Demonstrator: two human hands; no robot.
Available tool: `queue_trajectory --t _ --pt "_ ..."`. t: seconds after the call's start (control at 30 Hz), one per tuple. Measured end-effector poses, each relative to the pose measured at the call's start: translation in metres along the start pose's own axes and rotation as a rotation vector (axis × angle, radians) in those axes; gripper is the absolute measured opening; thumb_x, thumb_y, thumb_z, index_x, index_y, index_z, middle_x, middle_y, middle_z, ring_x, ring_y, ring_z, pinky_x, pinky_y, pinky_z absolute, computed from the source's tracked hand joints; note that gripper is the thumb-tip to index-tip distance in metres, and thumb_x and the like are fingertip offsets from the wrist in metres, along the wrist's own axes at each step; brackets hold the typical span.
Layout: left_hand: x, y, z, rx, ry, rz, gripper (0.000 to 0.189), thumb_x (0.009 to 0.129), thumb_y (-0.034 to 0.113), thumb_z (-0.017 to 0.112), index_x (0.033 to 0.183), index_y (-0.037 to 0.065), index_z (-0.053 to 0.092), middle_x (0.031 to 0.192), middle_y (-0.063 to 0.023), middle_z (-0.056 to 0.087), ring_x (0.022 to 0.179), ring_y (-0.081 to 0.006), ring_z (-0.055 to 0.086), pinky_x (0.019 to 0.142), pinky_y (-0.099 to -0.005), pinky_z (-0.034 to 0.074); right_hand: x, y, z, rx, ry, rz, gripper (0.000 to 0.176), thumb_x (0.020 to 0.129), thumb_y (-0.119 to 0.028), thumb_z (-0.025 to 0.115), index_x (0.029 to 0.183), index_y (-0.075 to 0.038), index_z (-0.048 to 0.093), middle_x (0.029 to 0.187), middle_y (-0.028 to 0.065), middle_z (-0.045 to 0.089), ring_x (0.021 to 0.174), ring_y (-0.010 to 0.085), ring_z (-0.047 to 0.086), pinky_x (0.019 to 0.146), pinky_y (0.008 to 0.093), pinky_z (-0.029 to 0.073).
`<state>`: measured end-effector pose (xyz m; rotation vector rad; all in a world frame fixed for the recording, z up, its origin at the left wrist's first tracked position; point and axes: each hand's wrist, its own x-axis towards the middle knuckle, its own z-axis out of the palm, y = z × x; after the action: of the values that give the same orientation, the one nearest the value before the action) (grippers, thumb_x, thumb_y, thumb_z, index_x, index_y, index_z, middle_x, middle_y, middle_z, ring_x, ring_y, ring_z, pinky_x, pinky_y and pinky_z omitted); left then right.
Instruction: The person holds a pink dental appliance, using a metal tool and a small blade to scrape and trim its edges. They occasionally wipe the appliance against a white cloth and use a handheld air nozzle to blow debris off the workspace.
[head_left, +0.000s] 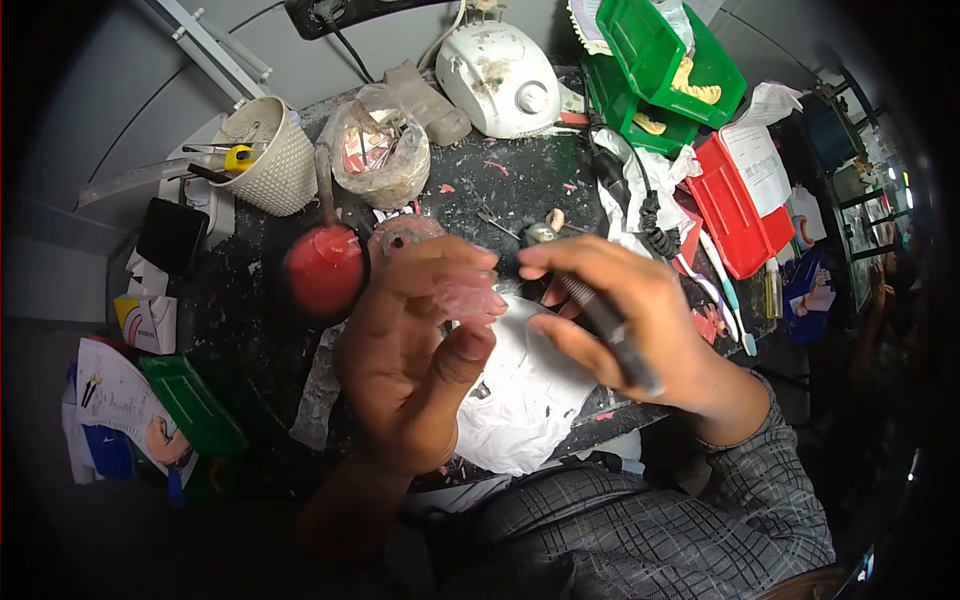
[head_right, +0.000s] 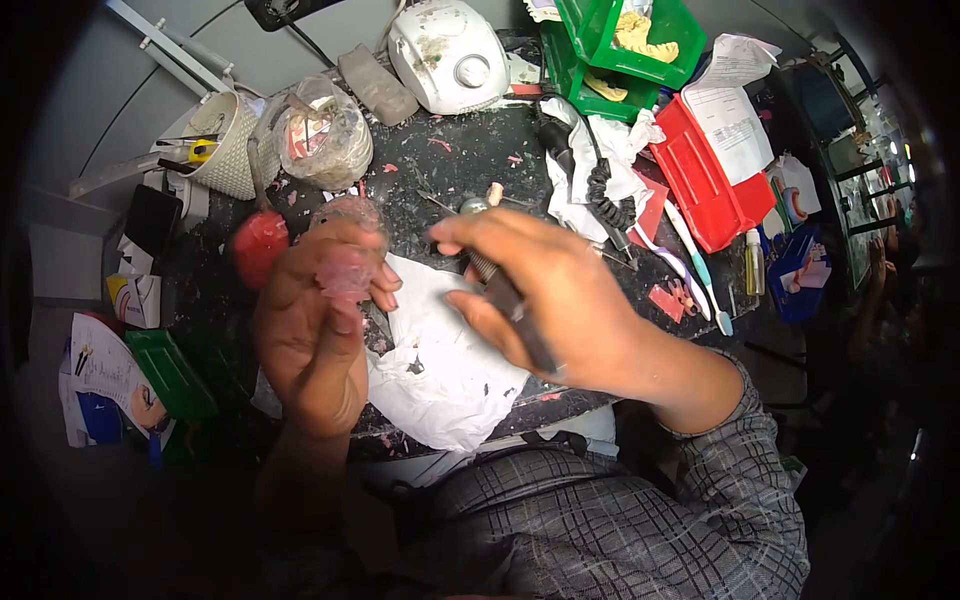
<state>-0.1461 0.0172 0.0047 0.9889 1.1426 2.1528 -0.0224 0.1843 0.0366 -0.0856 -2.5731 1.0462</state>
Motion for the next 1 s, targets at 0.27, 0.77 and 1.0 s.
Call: queue_trajectory --t 0.27,0.77,1.0 --pt "0.002 0.001 0.001 0.080 0.020 0.037 0.030 0.097 0.016 0.067 0.116 -0.005 0.055 0.119 -0.0203 0.061 0.096 -0.0173 0.064 0.089 -0.0316 0.049 -0.015 0.007 0.034 -0.258 -0.163 -0.051 0.041 0.081 -0.003 0.064 0.121 0.005 0.056 0.102 0.0187 0.056 0.095 0.0361 0.063 0.080 0.0433 0.055" --pt "0.007 -0.008 0.002 0.127 0.073 0.077 0.022 0.098 0.012 0.065 0.113 -0.004 0.060 0.105 -0.0187 0.069 0.081 -0.0154 0.065 0.069 -0.0250 0.049 -0.018 0.031 -0.050 -0.470 -0.024 0.398 0.013 0.084 -0.007 0.071 0.095 0.000 0.071 0.092 0.0235 0.071 0.091 0.0392 0.069 0.080 0.0464 0.053" --pt "0.011 -0.010 0.001 0.119 0.020 0.094 0.022 0.098 0.014 0.067 0.111 -0.001 0.060 0.106 -0.0154 0.071 0.080 -0.0148 0.067 0.068 -0.0243 0.049 -0.022 0.050 -0.040 -0.729 0.106 0.529 0.026 0.079 -0.021 0.080 0.090 0.000 0.070 0.094 0.0246 0.070 0.092 0.0395 0.069 0.081 0.0470 0.053"
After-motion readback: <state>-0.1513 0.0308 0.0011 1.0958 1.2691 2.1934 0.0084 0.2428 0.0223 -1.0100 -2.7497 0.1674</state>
